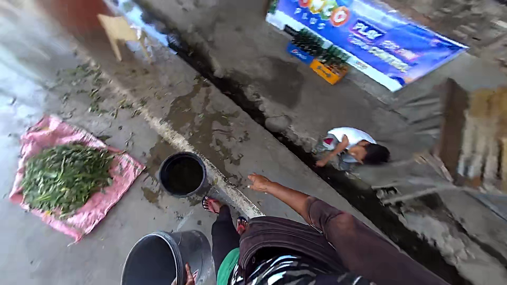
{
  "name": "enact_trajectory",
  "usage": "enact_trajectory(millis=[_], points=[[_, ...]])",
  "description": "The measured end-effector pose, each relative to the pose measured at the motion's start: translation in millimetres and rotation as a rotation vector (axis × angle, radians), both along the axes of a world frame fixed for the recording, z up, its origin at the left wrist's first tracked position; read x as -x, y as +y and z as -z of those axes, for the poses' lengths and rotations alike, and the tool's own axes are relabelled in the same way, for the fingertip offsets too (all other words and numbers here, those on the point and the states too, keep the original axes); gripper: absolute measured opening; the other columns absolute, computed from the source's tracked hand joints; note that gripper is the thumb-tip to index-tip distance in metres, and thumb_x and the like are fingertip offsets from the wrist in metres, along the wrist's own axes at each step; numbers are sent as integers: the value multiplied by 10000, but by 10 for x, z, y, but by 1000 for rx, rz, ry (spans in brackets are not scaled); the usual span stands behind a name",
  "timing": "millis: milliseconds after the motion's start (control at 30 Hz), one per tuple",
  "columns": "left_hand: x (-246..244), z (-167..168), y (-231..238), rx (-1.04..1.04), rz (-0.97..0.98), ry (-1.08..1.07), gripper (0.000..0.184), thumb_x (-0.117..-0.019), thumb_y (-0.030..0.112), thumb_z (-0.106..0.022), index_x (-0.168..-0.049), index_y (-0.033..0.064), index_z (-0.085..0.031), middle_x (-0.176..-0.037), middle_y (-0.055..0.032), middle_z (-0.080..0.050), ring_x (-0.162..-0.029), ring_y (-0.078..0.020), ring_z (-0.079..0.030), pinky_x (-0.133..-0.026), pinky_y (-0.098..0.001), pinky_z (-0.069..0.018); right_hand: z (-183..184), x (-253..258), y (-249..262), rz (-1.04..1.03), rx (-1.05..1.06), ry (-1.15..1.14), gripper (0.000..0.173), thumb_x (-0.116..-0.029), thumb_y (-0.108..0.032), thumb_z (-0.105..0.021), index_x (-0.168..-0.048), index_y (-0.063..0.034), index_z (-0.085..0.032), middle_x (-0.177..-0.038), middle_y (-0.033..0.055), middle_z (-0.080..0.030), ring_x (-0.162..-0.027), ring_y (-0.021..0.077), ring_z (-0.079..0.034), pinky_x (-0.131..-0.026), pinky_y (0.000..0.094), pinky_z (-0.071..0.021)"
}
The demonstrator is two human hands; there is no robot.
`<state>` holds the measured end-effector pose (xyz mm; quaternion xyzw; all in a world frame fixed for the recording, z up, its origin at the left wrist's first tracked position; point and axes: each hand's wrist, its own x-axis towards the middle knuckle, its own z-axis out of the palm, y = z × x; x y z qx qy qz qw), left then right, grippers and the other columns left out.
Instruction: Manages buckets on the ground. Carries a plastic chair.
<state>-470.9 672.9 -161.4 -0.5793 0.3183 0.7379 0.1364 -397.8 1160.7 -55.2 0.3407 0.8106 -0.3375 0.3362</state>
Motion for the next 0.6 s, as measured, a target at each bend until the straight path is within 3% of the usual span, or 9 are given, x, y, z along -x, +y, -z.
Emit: enact_trajectory(millis=[167, 367, 467, 533, 600], points=[[302, 6, 543, 102, -232, -113, 338, -1046, 258, -413, -1328, 71, -425, -1285, -162, -568, -1144, -278, -640, -857, -380, -598, 438, 926, 324, -83, 4, -137, 554, -1040, -286, -599, -1485, 18, -474, -1498, 260, -497, -1422, 389, -463, -1172, 548, -370], [631, 382, 769, 172, -422, -123, 339, -1046, 220, -407, -1340, 53, -416, -1319, -176, -549, -1185, -305, -618, -902, -406, -584, 1223, 2013, 471, -38, 48, -198, 635, -1031, -338, -615, -1524, 11, -420, -1508, 256, -498, -1426, 379, -468, -1181, 544, -363], [803, 704, 885, 215, -491, -117, 302, -1045, 216, -412, -1298, 53, -446, -1275, -173, -579, -1148, -293, -642, -879, -388, -596, 1800, 2411, 440, 158, 135, -183, 651, -1035, -370, -611, -1533, -4, -408, -1479, 253, -529, -1389, 372, -510, -1161, 539, -391], [897, 992, 988, 240, -555, -103, 287, -1046, 209, -408, -1277, 46, -456, -1249, -176, -585, -1133, -291, -645, -879, -393, -593, 2136, 2642, 401, 420, 244, -159, 597, -1096, -403, -478, -1532, -2, -405, -1500, 269, -496, -1383, 394, -506, -1131, 551, -415], [947, 1274, 1077, 254, -628, -80, 290, -1049, 205, -406, -1281, 39, -457, -1263, -177, -580, -1156, -298, -634, -908, -406, -584, 2446, 2802, 318, 750, 328, -140, 654, -1122, -486, -303, -1550, 2, -374, -1554, 271, -434, -1408, 408, -469, -1119, 570, -399]])
